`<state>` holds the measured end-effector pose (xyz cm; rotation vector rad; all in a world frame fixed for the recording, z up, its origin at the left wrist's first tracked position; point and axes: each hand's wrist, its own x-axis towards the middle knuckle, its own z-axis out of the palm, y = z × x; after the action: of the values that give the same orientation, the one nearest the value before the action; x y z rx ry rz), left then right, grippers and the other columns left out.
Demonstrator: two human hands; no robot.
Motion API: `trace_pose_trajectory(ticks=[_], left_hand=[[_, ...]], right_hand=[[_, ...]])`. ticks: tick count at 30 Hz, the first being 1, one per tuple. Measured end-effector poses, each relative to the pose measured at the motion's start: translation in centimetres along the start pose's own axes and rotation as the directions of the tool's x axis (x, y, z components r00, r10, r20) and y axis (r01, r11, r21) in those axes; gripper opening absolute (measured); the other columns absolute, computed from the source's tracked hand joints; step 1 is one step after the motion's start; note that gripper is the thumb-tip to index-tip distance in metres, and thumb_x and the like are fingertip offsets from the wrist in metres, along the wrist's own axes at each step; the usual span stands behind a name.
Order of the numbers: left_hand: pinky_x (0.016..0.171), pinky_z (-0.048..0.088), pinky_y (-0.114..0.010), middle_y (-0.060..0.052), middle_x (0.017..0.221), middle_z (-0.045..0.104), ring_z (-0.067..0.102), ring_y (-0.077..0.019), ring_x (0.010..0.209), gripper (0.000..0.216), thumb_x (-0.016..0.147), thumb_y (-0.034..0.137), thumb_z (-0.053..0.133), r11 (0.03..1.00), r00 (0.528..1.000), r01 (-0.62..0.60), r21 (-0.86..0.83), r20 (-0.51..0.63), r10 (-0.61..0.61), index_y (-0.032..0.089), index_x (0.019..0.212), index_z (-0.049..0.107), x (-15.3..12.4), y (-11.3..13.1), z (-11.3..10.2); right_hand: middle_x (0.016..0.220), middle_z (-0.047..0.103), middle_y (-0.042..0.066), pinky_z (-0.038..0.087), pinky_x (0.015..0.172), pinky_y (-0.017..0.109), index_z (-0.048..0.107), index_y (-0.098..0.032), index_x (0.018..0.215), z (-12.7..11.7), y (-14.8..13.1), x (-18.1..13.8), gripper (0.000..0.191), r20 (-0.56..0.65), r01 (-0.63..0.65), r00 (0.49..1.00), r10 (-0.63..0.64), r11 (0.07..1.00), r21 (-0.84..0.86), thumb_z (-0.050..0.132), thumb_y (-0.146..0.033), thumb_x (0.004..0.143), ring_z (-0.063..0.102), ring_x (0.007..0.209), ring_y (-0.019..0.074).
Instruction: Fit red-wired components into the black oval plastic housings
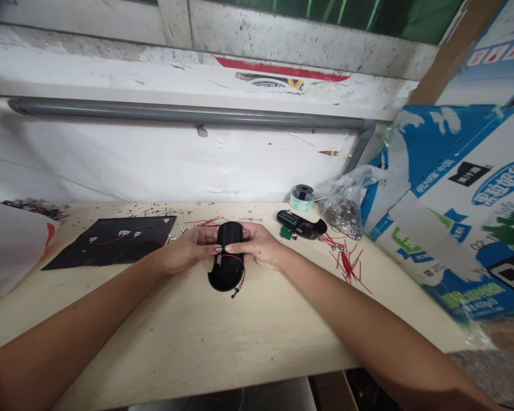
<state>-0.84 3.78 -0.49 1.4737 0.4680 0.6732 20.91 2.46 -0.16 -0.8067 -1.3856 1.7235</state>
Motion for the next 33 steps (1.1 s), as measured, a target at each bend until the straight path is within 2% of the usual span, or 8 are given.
trace_pose_trajectory(ticks=[6,14,21,26,29,33], left_hand=[[0.086,0.05,-0.033,-0.009,0.102,0.074,0.068,-0.0192,0.09,0.029,0.083,0.03,0.078,0.999,1.0,0.01,0.039,-0.017,-0.009,0.017,0.108,0.074,0.0,0.1,0.0],[0.09,0.049,-0.034,-0.008,0.104,0.073,0.067,-0.0199,0.095,0.032,0.082,0.034,0.079,0.995,0.999,-0.022,0.093,-0.038,0.026,0.017,0.109,0.072,0.1,0.7,0.7],[0.087,0.051,-0.035,-0.009,0.1,0.073,0.067,-0.0209,0.091,0.035,0.08,0.039,0.08,0.992,0.999,-0.014,0.125,-0.046,0.02,0.015,0.104,0.071,0.2,1.0,1.0],[0.087,0.051,-0.036,-0.008,0.098,0.073,0.068,-0.0204,0.09,0.035,0.08,0.039,0.08,0.992,0.999,-0.014,0.126,-0.044,0.02,0.016,0.105,0.072,0.1,1.0,1.1],[0.088,0.051,-0.036,-0.008,0.097,0.074,0.068,-0.0204,0.09,0.033,0.081,0.036,0.079,0.994,0.999,-0.001,0.106,-0.053,0.006,0.016,0.106,0.073,0.1,0.8,0.7],[0.088,0.051,-0.034,-0.009,0.101,0.074,0.069,-0.0193,0.092,0.031,0.081,0.031,0.079,1.0,0.998,0.031,-0.005,-0.049,-0.031,0.017,0.108,0.074,0.0,0.5,0.3]], right_hand=[[0.101,0.071,0.006,0.059,0.061,0.024,0.067,-0.018,0.115,0.1,-0.2,-0.1,0.055,0.002,-0.004,1.0,0.004,1.0,-0.006,0.09,-0.023,0.065,0.07,0.081,0.0174],[0.102,0.071,0.007,0.057,0.056,0.022,0.066,-0.018,0.118,0.2,-0.6,-0.2,0.06,0.035,-0.017,0.999,0.017,1.0,0.0,0.09,-0.024,0.063,0.07,0.08,0.0179],[0.108,0.071,0.007,0.06,0.072,0.028,0.068,-0.017,0.115,-0.2,-0.3,-0.1,0.056,0.057,0.009,0.998,-0.01,1.0,0.015,0.089,-0.021,0.064,0.069,0.088,0.0176],[0.104,0.071,0.007,0.06,0.066,0.027,0.067,-0.018,0.117,-0.2,-0.4,-0.1,0.057,0.048,0.0,0.999,0.0,1.0,0.014,0.09,-0.022,0.064,0.07,0.084,0.0181],[0.102,0.071,0.006,0.06,0.063,0.025,0.068,-0.018,0.117,-0.1,-0.4,-0.2,0.056,0.061,0.003,0.998,-0.005,1.0,0.027,0.089,-0.02,0.065,0.07,0.081,0.0169],[0.099,0.07,0.003,0.06,0.061,0.022,0.068,-0.019,0.117,0.1,-0.5,-0.1,0.054,0.071,0.025,0.997,-0.029,0.998,0.057,0.088,-0.018,0.067,0.069,0.076,0.0137]])
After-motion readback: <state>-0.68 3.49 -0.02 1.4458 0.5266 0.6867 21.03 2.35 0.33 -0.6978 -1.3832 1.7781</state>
